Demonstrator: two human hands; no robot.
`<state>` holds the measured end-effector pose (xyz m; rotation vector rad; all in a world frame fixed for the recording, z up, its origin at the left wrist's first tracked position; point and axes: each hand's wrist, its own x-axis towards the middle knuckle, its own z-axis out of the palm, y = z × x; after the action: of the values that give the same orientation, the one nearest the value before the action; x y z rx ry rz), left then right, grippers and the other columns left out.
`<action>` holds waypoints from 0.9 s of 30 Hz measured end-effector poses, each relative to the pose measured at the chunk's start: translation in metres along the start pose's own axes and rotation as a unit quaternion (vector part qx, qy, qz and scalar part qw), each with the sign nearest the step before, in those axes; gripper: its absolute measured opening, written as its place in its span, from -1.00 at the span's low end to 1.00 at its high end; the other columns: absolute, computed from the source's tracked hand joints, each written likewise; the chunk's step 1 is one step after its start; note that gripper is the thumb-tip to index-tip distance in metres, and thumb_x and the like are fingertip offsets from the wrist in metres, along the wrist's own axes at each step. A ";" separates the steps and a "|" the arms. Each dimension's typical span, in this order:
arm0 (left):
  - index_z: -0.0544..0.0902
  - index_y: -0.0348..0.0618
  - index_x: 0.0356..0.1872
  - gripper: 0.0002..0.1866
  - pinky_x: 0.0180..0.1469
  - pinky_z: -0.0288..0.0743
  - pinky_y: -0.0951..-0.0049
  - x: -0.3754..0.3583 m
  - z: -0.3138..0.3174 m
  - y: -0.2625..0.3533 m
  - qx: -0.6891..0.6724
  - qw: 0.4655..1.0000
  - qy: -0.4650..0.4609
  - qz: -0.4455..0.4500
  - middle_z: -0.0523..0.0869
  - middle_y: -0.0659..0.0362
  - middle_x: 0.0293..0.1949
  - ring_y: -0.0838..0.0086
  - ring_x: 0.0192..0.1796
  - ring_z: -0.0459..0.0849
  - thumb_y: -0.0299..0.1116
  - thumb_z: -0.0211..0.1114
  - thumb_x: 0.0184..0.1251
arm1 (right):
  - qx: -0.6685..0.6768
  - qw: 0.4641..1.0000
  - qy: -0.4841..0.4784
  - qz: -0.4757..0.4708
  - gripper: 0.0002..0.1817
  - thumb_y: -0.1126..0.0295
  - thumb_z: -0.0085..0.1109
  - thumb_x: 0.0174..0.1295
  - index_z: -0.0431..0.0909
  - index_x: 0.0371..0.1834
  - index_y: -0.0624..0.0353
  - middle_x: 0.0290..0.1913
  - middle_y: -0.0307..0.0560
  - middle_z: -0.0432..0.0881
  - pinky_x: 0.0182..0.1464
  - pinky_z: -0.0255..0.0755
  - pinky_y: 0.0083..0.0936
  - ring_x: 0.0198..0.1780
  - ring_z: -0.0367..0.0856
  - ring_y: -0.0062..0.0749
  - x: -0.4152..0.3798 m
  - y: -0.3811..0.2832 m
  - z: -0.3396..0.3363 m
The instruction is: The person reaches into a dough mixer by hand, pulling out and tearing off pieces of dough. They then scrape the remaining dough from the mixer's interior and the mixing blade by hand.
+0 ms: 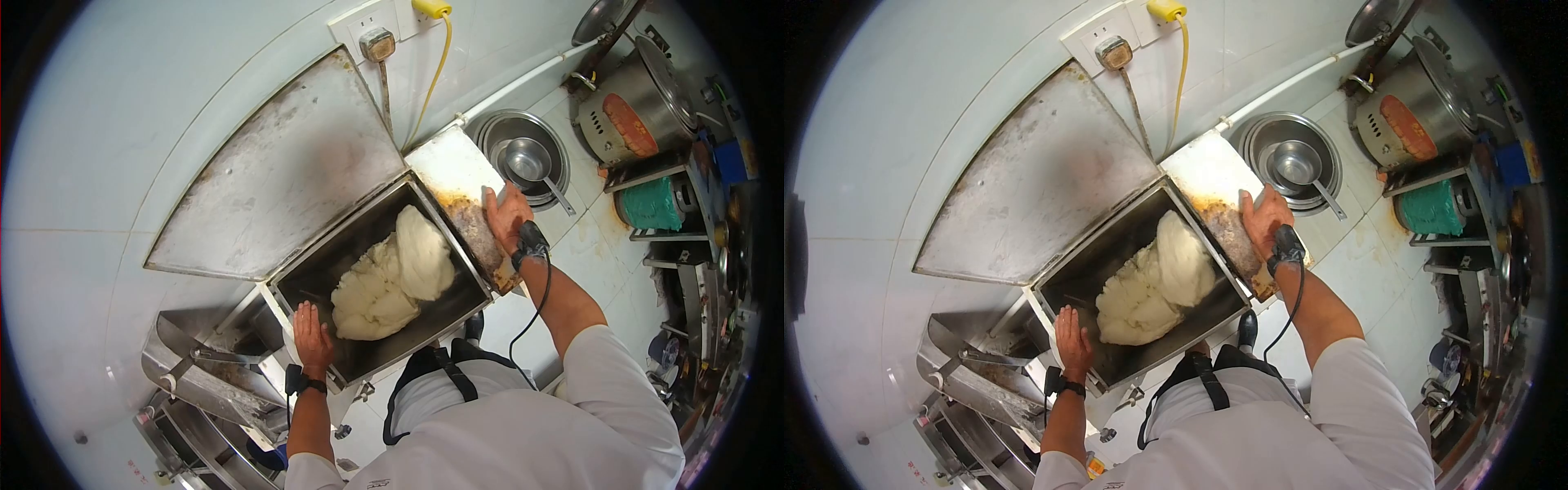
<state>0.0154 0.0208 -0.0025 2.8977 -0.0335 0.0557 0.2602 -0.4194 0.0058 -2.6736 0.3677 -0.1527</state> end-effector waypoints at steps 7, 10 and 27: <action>0.40 -0.37 0.37 -0.51 0.57 0.02 -0.06 0.000 -0.002 0.002 0.004 1.000 -0.009 -0.006 0.36 -0.13 0.46 -0.08 0.53 0.24 -0.28 -0.03 0.57 | -0.002 1.000 0.003 -0.011 -0.28 -0.12 0.11 0.33 0.50 0.22 0.40 0.06 0.38 0.64 0.21 0.47 -0.07 0.13 0.61 0.21 0.001 0.003 0.001; 0.41 -0.37 0.36 -0.52 0.56 0.03 -0.06 0.001 -0.003 0.003 -0.003 1.000 -0.002 -0.004 0.37 -0.14 0.45 -0.08 0.53 0.24 -0.31 -0.01 0.55 | 0.002 1.000 -0.005 -0.010 -0.27 -0.13 0.09 0.34 0.49 0.23 0.40 0.08 0.39 0.63 0.23 0.46 -0.07 0.15 0.60 0.21 0.001 0.001 -0.001; 0.44 -0.39 0.34 -0.52 0.56 0.09 -0.02 0.002 -0.005 0.005 -0.011 1.000 0.029 0.000 0.42 -0.16 0.41 -0.07 0.48 0.33 -0.39 0.09 0.45 | -0.009 1.000 -0.014 -0.008 -0.27 -0.08 0.08 0.38 0.46 0.29 0.44 0.21 0.45 0.56 0.33 0.41 -0.12 0.27 0.54 0.20 0.003 0.001 0.001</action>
<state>0.0173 0.0175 0.0036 2.8724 -0.0247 0.1381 0.2627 -0.4207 0.0051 -2.6929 0.3412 -0.1163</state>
